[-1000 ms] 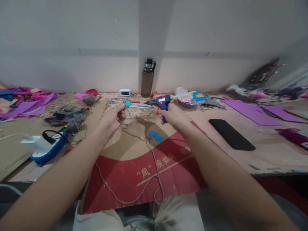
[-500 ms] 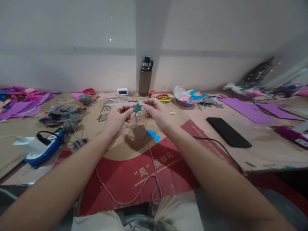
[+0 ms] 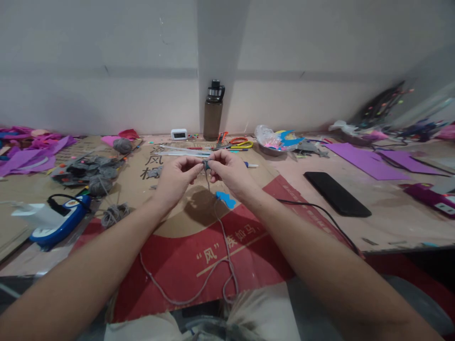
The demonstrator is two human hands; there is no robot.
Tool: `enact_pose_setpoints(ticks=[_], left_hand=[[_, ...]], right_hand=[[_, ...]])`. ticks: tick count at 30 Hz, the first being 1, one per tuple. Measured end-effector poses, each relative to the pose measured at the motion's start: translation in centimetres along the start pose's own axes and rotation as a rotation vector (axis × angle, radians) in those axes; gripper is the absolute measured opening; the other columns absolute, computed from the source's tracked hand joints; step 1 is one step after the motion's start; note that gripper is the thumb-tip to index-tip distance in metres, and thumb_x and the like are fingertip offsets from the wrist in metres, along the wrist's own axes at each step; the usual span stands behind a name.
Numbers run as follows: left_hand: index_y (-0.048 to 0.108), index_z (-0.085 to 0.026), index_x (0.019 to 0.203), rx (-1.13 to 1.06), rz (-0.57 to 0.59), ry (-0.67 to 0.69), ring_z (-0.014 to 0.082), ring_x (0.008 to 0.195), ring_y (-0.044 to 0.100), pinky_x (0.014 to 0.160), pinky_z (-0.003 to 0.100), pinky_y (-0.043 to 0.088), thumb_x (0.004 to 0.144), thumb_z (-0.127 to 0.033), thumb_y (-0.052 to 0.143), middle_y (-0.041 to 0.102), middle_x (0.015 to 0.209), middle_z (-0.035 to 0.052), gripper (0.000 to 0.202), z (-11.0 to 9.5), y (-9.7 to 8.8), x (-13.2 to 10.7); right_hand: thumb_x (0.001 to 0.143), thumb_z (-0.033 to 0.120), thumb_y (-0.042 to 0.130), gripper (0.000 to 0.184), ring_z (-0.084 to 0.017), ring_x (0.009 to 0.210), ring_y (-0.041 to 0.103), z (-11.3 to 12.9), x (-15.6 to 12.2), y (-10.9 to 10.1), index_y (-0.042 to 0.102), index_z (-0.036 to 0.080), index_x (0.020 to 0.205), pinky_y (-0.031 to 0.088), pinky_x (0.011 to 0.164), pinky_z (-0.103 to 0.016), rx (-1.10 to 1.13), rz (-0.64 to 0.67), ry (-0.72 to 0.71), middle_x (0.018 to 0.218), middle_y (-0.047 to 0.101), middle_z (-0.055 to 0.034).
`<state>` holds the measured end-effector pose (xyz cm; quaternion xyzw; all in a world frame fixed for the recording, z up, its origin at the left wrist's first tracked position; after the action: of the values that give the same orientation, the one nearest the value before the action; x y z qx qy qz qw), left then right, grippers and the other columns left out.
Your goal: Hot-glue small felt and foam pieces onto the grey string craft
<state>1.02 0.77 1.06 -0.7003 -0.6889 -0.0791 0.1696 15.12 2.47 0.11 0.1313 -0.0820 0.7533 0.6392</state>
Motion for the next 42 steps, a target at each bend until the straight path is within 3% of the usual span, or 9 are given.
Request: enact_pose_setpoints(ticks=[7, 14, 19, 24, 28, 31, 35, 39, 42], left_hand=[[0.070, -0.017, 0.074, -0.087, 0.056, -0.040, 0.0079, 0.049, 0.043, 0.048, 0.022, 0.033, 0.070, -0.025, 0.071, 0.056, 0.058, -0.0006, 0.009, 0.4, 0.3, 0.0], [0.065, -0.015, 0.070, -0.304, 0.161, -0.194, 0.0061, 0.047, 0.041, 0.045, 0.019, 0.032, 0.069, -0.027, 0.072, 0.049, 0.055, -0.0023, 0.014, 1.3, 0.4, 0.3], [0.063, -0.013, 0.072, -0.404, 0.065, -0.288, 0.0046, 0.047, 0.041, 0.044, 0.017, 0.031, 0.065, -0.024, 0.075, 0.051, 0.058, -0.0021, 0.018, 1.1, 0.1, 0.4], [0.061, -0.015, 0.073, -0.283, -0.036, -0.192, 0.0060, 0.047, 0.044, 0.044, 0.019, 0.032, 0.068, -0.022, 0.072, 0.052, 0.057, -0.0025, 0.014, 1.1, 0.2, 0.2], [0.060, -0.016, 0.072, -0.155, -0.073, -0.070, 0.0073, 0.047, 0.045, 0.045, 0.021, 0.033, 0.071, -0.020, 0.068, 0.054, 0.056, -0.0019, 0.009, 1.1, 0.1, 0.2], [0.061, -0.017, 0.073, -0.075, -0.105, -0.016, 0.0079, 0.048, 0.046, 0.048, 0.021, 0.034, 0.071, -0.019, 0.068, 0.055, 0.056, -0.0020, 0.007, 1.1, -0.1, 0.2], [0.061, -0.016, 0.071, -0.098, -0.154, -0.035, 0.0081, 0.051, 0.048, 0.050, 0.021, 0.036, 0.070, -0.020, 0.069, 0.057, 0.058, -0.0009, 0.009, 1.1, -0.3, 0.2], [0.059, -0.015, 0.070, -0.218, -0.097, -0.121, 0.0089, 0.053, 0.051, 0.053, 0.022, 0.040, 0.069, -0.020, 0.069, 0.059, 0.061, 0.0007, 0.012, 1.1, -0.1, 0.2], [0.059, -0.014, 0.069, -0.292, -0.067, -0.150, 0.0094, 0.054, 0.053, 0.056, 0.023, 0.043, 0.068, -0.020, 0.070, 0.060, 0.063, 0.0015, 0.013, 0.9, 0.2, 0.1]], right_hand=[[0.070, 0.023, 0.054, 0.008, -0.007, 0.053, 0.046, 0.1, -0.1, -0.2, 0.051, 0.020, 0.076, 0.044, 0.044, -0.020, -0.104, -0.017, -0.046, 0.062, 0.046, 0.0060], [0.069, 0.020, 0.054, 0.013, -0.008, 0.056, 0.047, 0.0, -0.3, -0.1, 0.049, 0.020, 0.081, 0.045, 0.045, -0.021, -0.083, -0.008, -0.055, 0.068, 0.047, 0.0050], [0.066, 0.016, 0.057, 0.030, -0.009, 0.069, 0.051, -0.1, -0.3, 0.0, 0.048, 0.020, 0.094, 0.048, 0.056, -0.023, -0.019, -0.035, -0.056, 0.083, 0.050, 0.0023], [0.069, 0.023, 0.062, 0.044, -0.011, 0.075, 0.058, -0.1, -0.7, 0.6, 0.040, 0.024, 0.107, 0.049, 0.064, -0.027, 0.090, -0.022, 0.104, 0.088, 0.054, 0.0024], [0.072, 0.023, 0.064, 0.048, -0.009, 0.060, 0.058, 0.0, -1.1, 1.3, 0.035, 0.026, 0.110, 0.051, 0.060, -0.028, 0.236, 0.033, 0.246, 0.077, 0.053, 0.0061], [0.074, 0.026, 0.064, 0.047, -0.008, 0.047, 0.049, -0.3, -1.2, 1.3, 0.033, 0.025, 0.109, 0.048, 0.050, -0.027, 0.199, 0.024, 0.289, 0.070, 0.052, 0.0077], [0.078, 0.029, 0.060, 0.035, -0.007, 0.047, 0.041, -0.1, -1.3, 0.7, 0.038, 0.025, 0.104, 0.035, 0.046, -0.022, -0.070, -0.082, 0.061, 0.064, 0.045, 0.0092], [0.081, 0.026, 0.058, 0.014, -0.010, 0.059, 0.043, 0.9, -1.9, 0.5, 0.052, 0.023, 0.093, 0.034, 0.056, -0.024, -0.425, -0.099, -0.232, 0.065, 0.044, 0.0056], [0.081, 0.023, 0.057, 0.003, -0.012, 0.064, 0.044, 1.3, -2.2, 0.5, 0.057, 0.021, 0.083, 0.034, 0.061, -0.026, -0.547, -0.107, -0.308, 0.067, 0.049, 0.0026]])
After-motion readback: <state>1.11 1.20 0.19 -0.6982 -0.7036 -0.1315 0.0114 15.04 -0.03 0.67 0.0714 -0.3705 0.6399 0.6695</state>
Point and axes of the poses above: each hand's wrist, its own x-axis towards the middle knuckle, its own y-axis out of the palm, z = x × y, the point moved 2 cm from there along x, towards the middle knuckle
